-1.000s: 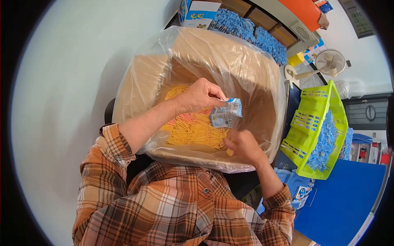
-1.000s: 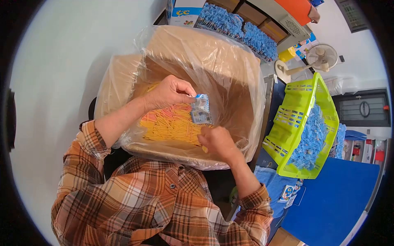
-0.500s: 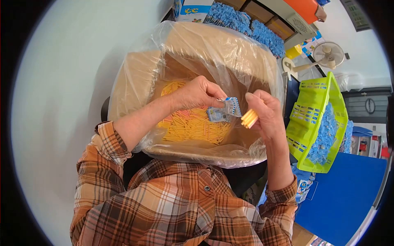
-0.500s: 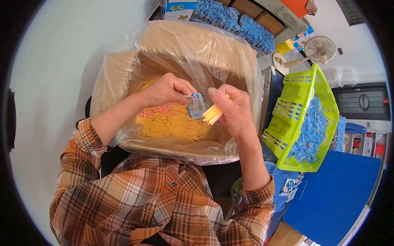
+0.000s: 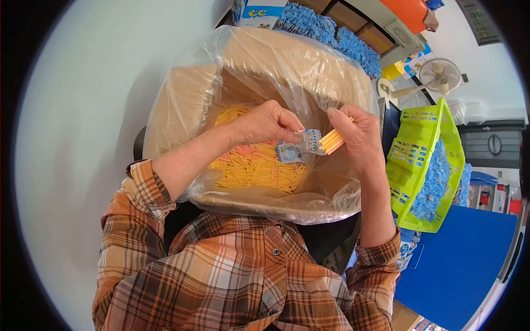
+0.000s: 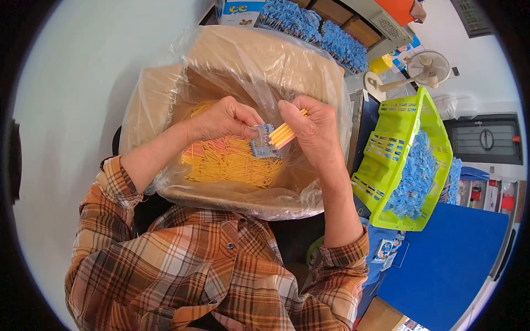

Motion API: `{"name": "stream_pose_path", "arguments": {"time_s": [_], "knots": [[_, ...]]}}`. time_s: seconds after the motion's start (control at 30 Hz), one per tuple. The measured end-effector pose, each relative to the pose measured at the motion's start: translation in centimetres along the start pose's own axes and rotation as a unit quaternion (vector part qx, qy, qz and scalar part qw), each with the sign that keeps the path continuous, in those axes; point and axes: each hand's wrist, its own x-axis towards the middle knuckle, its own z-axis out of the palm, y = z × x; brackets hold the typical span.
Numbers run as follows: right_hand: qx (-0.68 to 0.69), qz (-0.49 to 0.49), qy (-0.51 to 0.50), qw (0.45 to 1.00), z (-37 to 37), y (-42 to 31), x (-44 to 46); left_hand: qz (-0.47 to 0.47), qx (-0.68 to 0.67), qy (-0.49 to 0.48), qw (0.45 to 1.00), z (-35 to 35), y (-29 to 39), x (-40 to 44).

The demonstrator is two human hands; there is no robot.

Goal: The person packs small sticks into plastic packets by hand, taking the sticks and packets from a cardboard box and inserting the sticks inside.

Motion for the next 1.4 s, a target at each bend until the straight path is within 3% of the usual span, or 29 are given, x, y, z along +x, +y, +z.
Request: {"name": "stream_pose_path", "arguments": {"time_s": [0.2, 0.4, 0.5, 0.6, 0.77, 0.87, 1.0, 1.03, 1.07, 1.13, 1.2, 1.23, 1.27, 1.37, 1.4], "knots": [[-0.096, -0.028, 0.026, 0.995, 0.6, 1.3, 0.1, 0.011, 0.001, -0.019, 1.0, -0.1, -0.6, 0.2], [-0.291, -0.14, 0.03, 0.946, 1.6, 0.1, -0.6, -0.016, 0.043, -0.012, 0.999, -0.4, -0.7, 0.2], [-0.158, -0.116, 0.072, 0.978, 1.4, -0.4, -1.1, 0.003, -0.004, 0.007, 1.0, 0.0, -1.2, 0.3], [-0.12, -0.094, 0.102, 0.983, 1.4, 1.0, -2.5, 0.008, -0.03, 0.015, 0.999, 0.1, -1.0, 0.2], [-0.179, -0.241, 0.128, 0.945, 3.9, 5.5, -5.1, -0.058, 0.143, 0.002, 0.988, 0.9, 1.2, -0.5], [-0.12, -0.168, 0.15, 0.967, 0.5, 4.8, -10.3, -0.013, 0.106, -0.039, 0.994, 1.3, -0.4, 0.0], [-0.062, -0.041, 0.139, 0.987, -8.8, 6.5, -22.5, -0.061, 0.091, -0.058, 0.992, 1.1, 0.0, -0.1], [-0.036, 0.059, 0.189, 0.98, -11.1, 7.9, -25.8, -0.061, 0.074, -0.063, 0.993, 0.7, -0.1, -0.1], [0.022, 0.079, 0.276, 0.958, -13.4, 9.3, -28.5, -0.063, 0.057, -0.062, 0.994, 0.5, -0.3, -0.2], [-0.134, 0.195, 0.403, 0.884, -19.0, 11.4, -33.1, -0.081, 0.059, -0.078, 0.992, 1.0, 0.4, 0.2], [-0.367, 0.178, 0.461, 0.788, -27.0, 19.2, -39.5, -0.12, 0.103, -0.093, 0.983, 1.5, 3.0, 0.3], [-0.226, 0.183, 0.488, 0.823, -27.4, 17.7, -38.9, -0.164, 0.133, -0.079, 0.974, 3.2, 5.6, 0.3], [-0.264, 0.141, 0.483, 0.823, -30.1, 20.6, -40.5, -0.166, 0.148, -0.107, 0.969, 3.6, 6.0, 1.0], [-0.309, 0.193, 0.449, 0.816, -34.8, 25.9, -42.0, -0.132, 0.276, -0.167, 0.937, 3.4, 4.6, 2.8], [-0.382, 0.157, 0.459, 0.787, -36.5, 28.9, -43.4, -0.047, 0.345, -0.185, 0.919, 3.5, 2.9, 3.8]]}}
